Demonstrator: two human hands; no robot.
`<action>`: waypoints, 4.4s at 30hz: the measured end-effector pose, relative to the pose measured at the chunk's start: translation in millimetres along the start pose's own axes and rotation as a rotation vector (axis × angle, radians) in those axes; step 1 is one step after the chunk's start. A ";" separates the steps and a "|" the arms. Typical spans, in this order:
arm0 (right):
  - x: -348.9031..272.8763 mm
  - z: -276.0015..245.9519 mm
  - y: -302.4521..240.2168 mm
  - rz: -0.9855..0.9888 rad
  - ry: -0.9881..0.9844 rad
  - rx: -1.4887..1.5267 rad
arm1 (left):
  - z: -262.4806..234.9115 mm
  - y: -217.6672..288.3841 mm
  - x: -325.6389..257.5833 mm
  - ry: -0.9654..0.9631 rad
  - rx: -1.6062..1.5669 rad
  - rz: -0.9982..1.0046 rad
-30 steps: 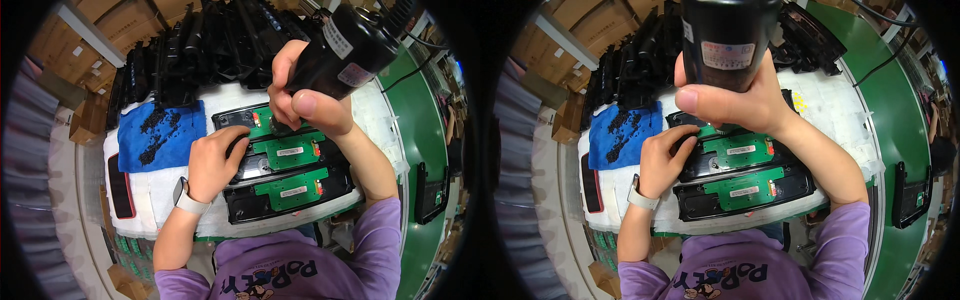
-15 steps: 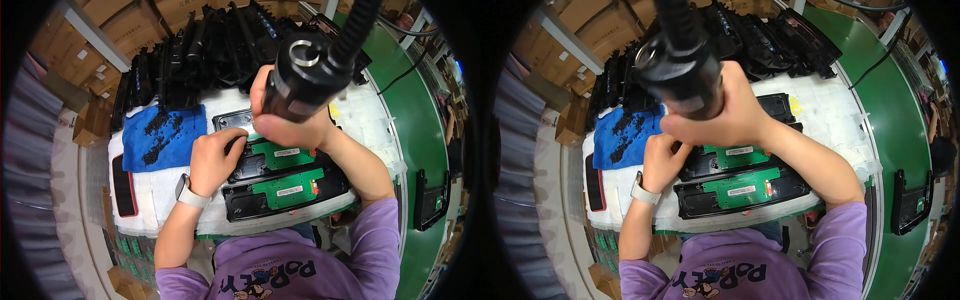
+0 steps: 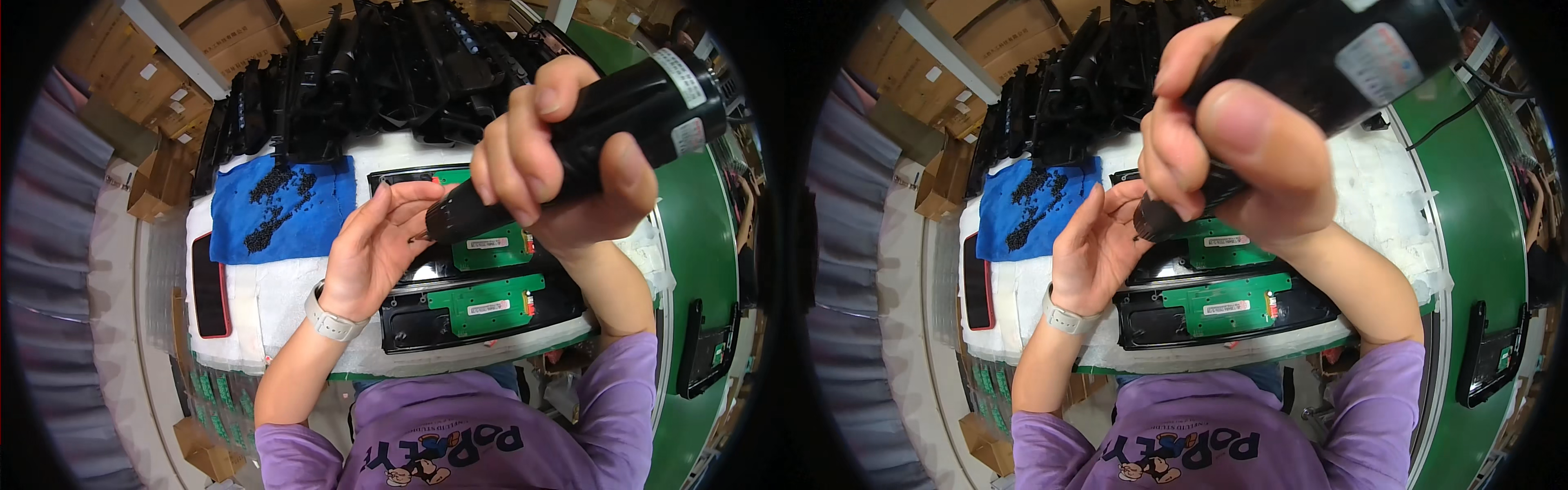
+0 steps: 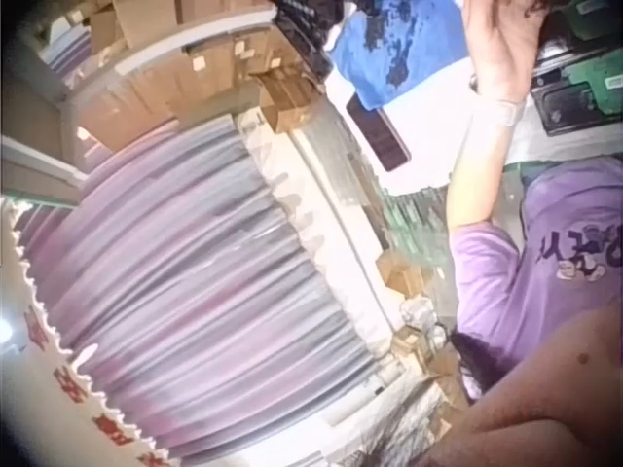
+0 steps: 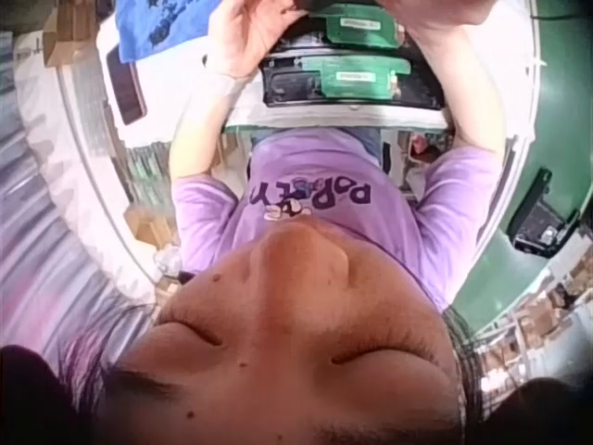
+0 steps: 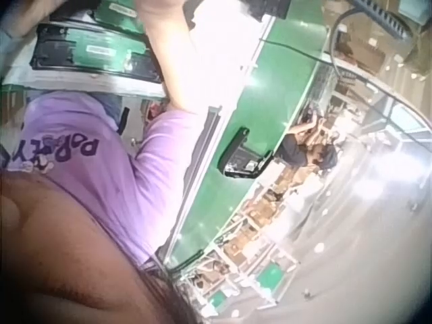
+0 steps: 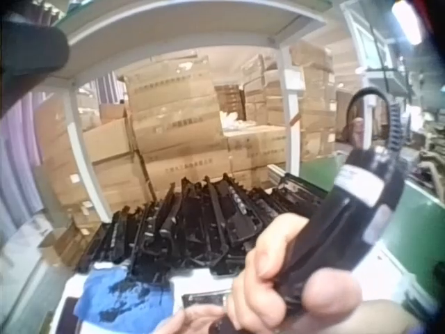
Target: Assembling printer toner cartridges by inserting circuit boards into plastic housings and securing them with an electric screwdriver.
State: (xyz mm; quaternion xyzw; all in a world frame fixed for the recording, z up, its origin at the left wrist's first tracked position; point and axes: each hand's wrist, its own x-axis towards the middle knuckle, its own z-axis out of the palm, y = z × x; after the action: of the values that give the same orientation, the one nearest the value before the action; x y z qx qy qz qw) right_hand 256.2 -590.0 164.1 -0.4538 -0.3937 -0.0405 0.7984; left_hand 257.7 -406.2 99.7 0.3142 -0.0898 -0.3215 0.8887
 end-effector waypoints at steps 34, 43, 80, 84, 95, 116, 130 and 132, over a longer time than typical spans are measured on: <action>6.6 -5.6 -17.4 -0.070 0.101 0.077 | -14.9 -1.8 -3.3 0.078 0.704 0.042; 5.6 -6.2 -17.0 -0.091 0.113 0.035 | -9.7 -2.8 -1.5 0.132 0.601 0.004; 9.0 -44.8 -1.5 0.208 0.237 -0.373 | -76.9 65.5 1.4 0.638 2.175 0.447; 8.9 -44.1 0.4 0.227 0.163 -0.379 | -72.9 64.0 1.4 0.682 2.093 0.512; 5.9 -35.7 -0.6 0.186 0.127 -0.459 | -61.2 53.6 6.4 0.605 1.090 0.364; 4.1 -10.1 -28.1 -0.050 0.018 -0.047 | -10.7 2.4 -0.1 0.132 0.383 -0.158; 2.4 11.0 -34.8 0.065 0.170 -0.159 | -15.2 -4.3 -2.0 0.048 0.262 -0.182; 1.6 9.9 -34.5 0.086 0.174 -0.214 | -14.6 -3.6 -1.9 0.063 0.267 -0.182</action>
State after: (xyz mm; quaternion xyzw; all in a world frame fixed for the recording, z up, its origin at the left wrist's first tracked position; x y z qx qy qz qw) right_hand 236.9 -602.2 191.8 -0.5477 -0.2967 -0.0871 0.7774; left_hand 259.6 -399.9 86.1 0.4464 -0.0747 -0.3760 0.8086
